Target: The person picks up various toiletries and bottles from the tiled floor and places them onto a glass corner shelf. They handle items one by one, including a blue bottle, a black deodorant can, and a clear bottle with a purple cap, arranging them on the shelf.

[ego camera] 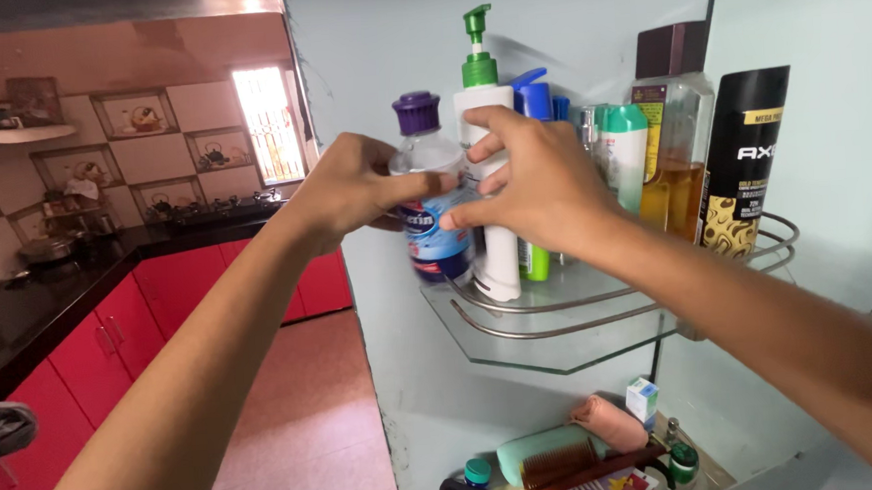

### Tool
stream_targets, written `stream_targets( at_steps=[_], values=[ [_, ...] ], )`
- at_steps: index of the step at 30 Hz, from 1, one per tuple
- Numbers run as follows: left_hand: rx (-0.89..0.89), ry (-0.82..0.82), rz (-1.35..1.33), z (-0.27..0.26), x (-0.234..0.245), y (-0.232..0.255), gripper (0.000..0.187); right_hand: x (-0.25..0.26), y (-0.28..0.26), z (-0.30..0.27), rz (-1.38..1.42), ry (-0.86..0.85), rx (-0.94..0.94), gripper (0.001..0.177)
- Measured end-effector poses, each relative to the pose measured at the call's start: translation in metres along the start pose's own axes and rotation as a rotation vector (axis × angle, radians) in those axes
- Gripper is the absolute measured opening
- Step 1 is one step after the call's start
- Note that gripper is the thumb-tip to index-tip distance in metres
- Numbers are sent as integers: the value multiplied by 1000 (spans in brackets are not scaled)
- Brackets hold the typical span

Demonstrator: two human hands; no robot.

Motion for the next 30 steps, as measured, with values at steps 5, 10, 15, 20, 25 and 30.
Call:
stream_targets(
  at_steps=[5,10,15,20,25,30],
  values=[
    [56,-39,-23,-6,-12,-22,57,-1,5,-2,-129,-32,-1,72],
    [115,-4,19,-2,-19,-36,62,1,20,-2,-117,14,-15,60],
    [172,-18,27,3,-24,-44,71,11,47,-4,-76,93,-36,51],
    [274,7,-13,8,-29,-51,76,18,63,-4,-10,138,-20,48],
    [347,10,44,12,-31,-53,76,18,66,-5,14,136,-25,49],
    [369,0,84,11,-32,-56,87,19,68,-7,32,122,-42,56]
  ],
)
Point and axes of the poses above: each hand's wrist, its own z-axis towards the middle knuckle, its own x-axis out of the back of the hand, y = z × x, the point moved 5 cm from there along z, towards the middle knuckle, and after that the axes turned 7 degrees about -x, right-handed, at the moved point
